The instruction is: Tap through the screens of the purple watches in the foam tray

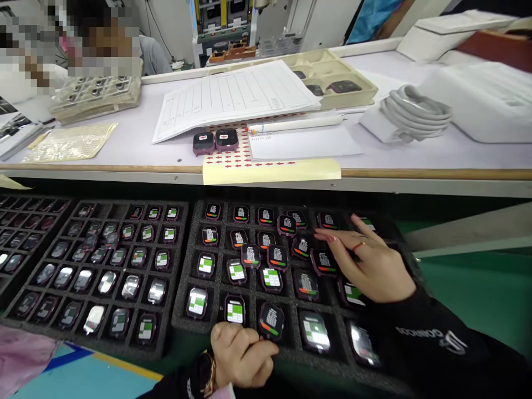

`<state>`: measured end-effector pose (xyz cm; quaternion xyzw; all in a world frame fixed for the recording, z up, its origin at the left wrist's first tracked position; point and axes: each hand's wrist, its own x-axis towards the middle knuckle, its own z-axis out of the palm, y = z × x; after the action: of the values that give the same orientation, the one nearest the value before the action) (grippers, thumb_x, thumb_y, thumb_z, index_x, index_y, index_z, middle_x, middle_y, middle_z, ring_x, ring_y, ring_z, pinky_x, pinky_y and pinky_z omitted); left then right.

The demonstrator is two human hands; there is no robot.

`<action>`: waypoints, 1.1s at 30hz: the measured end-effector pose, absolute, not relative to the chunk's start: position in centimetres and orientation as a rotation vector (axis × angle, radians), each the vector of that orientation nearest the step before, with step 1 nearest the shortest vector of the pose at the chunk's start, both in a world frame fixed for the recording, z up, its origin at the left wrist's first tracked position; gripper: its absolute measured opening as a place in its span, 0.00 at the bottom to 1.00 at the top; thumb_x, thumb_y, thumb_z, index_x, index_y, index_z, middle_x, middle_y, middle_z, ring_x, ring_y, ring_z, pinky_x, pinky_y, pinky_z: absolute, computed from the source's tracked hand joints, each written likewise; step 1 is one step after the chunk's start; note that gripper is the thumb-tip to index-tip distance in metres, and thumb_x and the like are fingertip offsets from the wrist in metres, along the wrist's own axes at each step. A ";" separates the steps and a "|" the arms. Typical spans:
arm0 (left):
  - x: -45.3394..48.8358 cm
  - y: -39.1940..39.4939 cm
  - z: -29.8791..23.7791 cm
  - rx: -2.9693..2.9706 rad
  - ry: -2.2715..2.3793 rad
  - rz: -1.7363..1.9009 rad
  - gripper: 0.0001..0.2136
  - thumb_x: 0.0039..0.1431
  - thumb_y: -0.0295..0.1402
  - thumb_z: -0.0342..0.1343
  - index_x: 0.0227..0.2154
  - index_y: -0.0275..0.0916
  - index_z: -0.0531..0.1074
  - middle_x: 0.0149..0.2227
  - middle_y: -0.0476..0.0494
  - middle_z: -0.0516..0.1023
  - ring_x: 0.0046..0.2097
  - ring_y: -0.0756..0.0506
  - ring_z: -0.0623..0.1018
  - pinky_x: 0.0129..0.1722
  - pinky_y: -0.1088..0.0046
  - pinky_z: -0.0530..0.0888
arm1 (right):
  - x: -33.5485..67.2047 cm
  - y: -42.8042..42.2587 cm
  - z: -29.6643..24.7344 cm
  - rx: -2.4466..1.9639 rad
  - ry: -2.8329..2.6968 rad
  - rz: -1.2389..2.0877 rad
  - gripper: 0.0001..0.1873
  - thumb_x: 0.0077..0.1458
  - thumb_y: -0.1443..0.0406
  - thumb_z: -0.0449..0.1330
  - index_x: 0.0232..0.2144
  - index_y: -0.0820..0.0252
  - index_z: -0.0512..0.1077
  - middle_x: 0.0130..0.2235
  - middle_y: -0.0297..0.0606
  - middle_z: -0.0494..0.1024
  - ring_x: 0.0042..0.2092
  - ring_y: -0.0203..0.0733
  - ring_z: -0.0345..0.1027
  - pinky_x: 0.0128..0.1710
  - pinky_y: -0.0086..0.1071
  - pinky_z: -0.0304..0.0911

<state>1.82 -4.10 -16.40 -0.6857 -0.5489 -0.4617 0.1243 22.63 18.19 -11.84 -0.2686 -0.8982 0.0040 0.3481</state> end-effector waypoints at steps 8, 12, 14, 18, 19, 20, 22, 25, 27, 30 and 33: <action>1.9 -4.3 -16.3 -2.003 -1.625 -1.350 0.11 0.58 0.24 0.52 0.30 0.44 0.79 0.26 0.51 0.71 0.30 0.50 0.68 0.35 0.69 0.62 | 18.7 14.3 -9.2 -0.473 -2.433 0.228 0.20 0.71 0.71 0.53 0.62 0.57 0.67 0.47 0.42 0.82 0.47 0.46 0.79 0.67 0.59 0.57; 2.0 -4.3 -16.3 -2.000 -1.616 -1.386 0.11 0.58 0.24 0.52 0.30 0.44 0.79 0.26 0.50 0.71 0.31 0.49 0.68 0.36 0.68 0.61 | 16.9 14.2 -9.6 -0.427 -2.578 0.238 0.28 0.72 0.65 0.54 0.70 0.62 0.55 0.54 0.51 0.78 0.54 0.53 0.75 0.66 0.63 0.58; 2.2 -4.4 -16.4 -1.988 -1.592 -1.423 0.12 0.57 0.23 0.52 0.29 0.44 0.79 0.26 0.50 0.71 0.31 0.49 0.68 0.36 0.68 0.61 | 15.9 14.4 -10.2 -0.416 -2.632 0.211 0.32 0.72 0.62 0.55 0.71 0.66 0.51 0.56 0.55 0.76 0.57 0.56 0.72 0.65 0.64 0.59; 2.8 -4.9 -17.1 -1.972 -1.464 -1.536 0.14 0.61 0.24 0.51 0.27 0.46 0.78 0.24 0.52 0.69 0.30 0.50 0.68 0.37 0.70 0.62 | 13.9 14.7 -11.3 -0.411 -2.704 0.166 0.33 0.69 0.62 0.59 0.68 0.72 0.55 0.55 0.58 0.76 0.58 0.57 0.71 0.66 0.59 0.60; 3.0 -5.1 -17.5 -2.014 -1.391 -1.555 0.13 0.63 0.26 0.52 0.27 0.46 0.78 0.24 0.53 0.70 0.30 0.51 0.68 0.37 0.71 0.63 | 13.5 14.8 -11.6 -0.411 -2.716 0.162 0.31 0.68 0.62 0.60 0.67 0.72 0.58 0.54 0.57 0.76 0.57 0.56 0.71 0.66 0.59 0.60; 3.2 -5.3 -17.9 -2.085 -1.310 -1.549 0.11 0.64 0.28 0.55 0.28 0.47 0.78 0.24 0.54 0.70 0.31 0.52 0.69 0.37 0.71 0.64 | 13.2 14.9 -11.9 -0.409 -2.722 0.161 0.30 0.67 0.63 0.60 0.65 0.72 0.60 0.53 0.56 0.77 0.56 0.56 0.72 0.66 0.59 0.61; 3.5 -5.7 -18.9 -2.328 -1.157 -1.410 0.04 0.62 0.36 0.65 0.30 0.48 0.79 0.26 0.57 0.73 0.31 0.54 0.70 0.35 0.73 0.64 | 12.9 15.0 -12.2 -0.408 -2.706 0.160 0.26 0.66 0.63 0.60 0.62 0.71 0.64 0.50 0.54 0.78 0.52 0.55 0.75 0.65 0.60 0.61; 4.3 -6.2 -20.3 -2.744 -1.035 -0.946 0.05 0.58 0.42 0.69 0.33 0.51 0.80 0.28 0.59 0.75 0.30 0.55 0.71 0.30 0.74 0.65 | 12.9 14.9 -12.5 -0.394 -2.657 0.170 0.23 0.65 0.63 0.61 0.58 0.71 0.69 0.45 0.52 0.79 0.47 0.54 0.76 0.65 0.63 0.60; 5.3 -6.3 -20.9 -2.897 -0.969 -0.705 0.05 0.55 0.42 0.71 0.33 0.54 0.80 0.29 0.61 0.76 0.30 0.56 0.73 0.29 0.76 0.67 | 13.2 14.7 -12.4 -0.385 -2.650 0.178 0.22 0.65 0.63 0.61 0.57 0.70 0.69 0.45 0.51 0.80 0.47 0.54 0.76 0.65 0.63 0.60; 7.7 -6.2 -21.5 -2.979 -0.844 -0.507 0.09 0.51 0.43 0.73 0.35 0.58 0.80 0.33 0.65 0.79 0.32 0.58 0.75 0.30 0.80 0.71 | 13.5 14.3 -12.0 -0.405 -2.700 0.166 0.24 0.65 0.63 0.61 0.60 0.68 0.68 0.48 0.52 0.80 0.51 0.56 0.75 0.64 0.65 0.59; 10.7 -5.8 -21.5 -3.005 -0.726 -0.290 0.06 0.58 0.47 0.67 0.38 0.64 0.80 0.39 0.63 0.80 0.38 0.57 0.77 0.32 0.80 0.72 | 13.3 14.0 -11.3 -0.420 -2.726 0.140 0.27 0.66 0.61 0.59 0.62 0.71 0.64 0.50 0.55 0.79 0.54 0.58 0.73 0.65 0.67 0.56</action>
<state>10.73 -5.77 -21.55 -0.9676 -0.2338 -0.0934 0.0180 13.26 13.97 -11.33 -0.1493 -0.9693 0.0499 0.1888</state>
